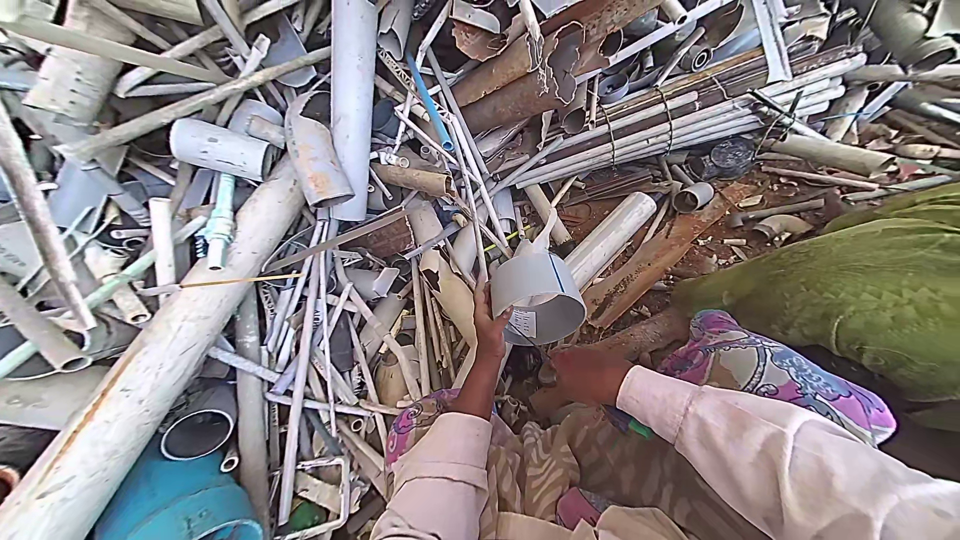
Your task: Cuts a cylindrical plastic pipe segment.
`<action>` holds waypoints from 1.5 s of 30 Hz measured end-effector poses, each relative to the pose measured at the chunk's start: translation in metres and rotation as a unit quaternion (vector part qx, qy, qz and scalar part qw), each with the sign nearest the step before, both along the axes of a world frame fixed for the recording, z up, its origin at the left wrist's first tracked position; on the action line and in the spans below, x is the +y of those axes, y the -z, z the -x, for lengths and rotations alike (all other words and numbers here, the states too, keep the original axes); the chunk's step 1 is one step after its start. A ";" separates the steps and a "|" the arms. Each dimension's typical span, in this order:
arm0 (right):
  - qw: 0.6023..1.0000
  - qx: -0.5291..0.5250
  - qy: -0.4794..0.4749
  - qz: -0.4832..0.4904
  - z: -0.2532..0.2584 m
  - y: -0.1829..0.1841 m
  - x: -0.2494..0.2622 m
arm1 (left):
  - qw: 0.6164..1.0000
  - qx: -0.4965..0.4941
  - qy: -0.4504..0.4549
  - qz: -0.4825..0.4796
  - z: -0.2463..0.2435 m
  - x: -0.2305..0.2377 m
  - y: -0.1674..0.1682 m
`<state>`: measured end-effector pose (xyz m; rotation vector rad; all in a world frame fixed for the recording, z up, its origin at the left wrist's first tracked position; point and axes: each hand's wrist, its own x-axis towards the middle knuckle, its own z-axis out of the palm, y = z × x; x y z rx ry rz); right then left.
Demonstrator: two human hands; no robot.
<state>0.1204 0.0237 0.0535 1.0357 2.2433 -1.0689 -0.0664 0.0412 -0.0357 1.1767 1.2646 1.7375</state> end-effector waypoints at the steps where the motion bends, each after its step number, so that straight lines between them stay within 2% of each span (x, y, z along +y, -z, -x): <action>1: 1.000 0.000 -0.004 0.001 0.000 0.000 -0.001 | 1.000 0.002 0.002 0.003 -0.002 -0.001 0.001; 9: 0.999 -0.018 0.030 -0.001 0.007 -0.004 -0.019 | 0.996 -0.075 -0.055 -0.002 -0.008 0.000 -0.002; 16: 0.999 0.027 0.037 -0.008 0.008 -0.002 -0.015 | 0.994 -0.088 -0.057 -0.022 0.003 0.003 -0.003; 22: 0.999 0.018 0.028 -0.010 0.006 -0.002 -0.018 | 0.994 -0.073 -0.078 -0.016 0.007 0.003 -0.012; 31: 1.000 -0.003 0.022 -0.018 0.006 0.009 -0.008 | 0.998 -0.064 -0.011 0.009 -0.004 -0.002 -0.006; 37: 0.997 -0.010 0.066 -0.024 0.012 0.002 -0.013 | 0.988 -0.151 -0.017 0.020 -0.018 -0.002 -0.001; 45: 0.996 0.010 0.081 -0.032 0.010 -0.014 -0.019 | 0.993 -0.109 -0.039 -0.017 0.001 0.002 -0.007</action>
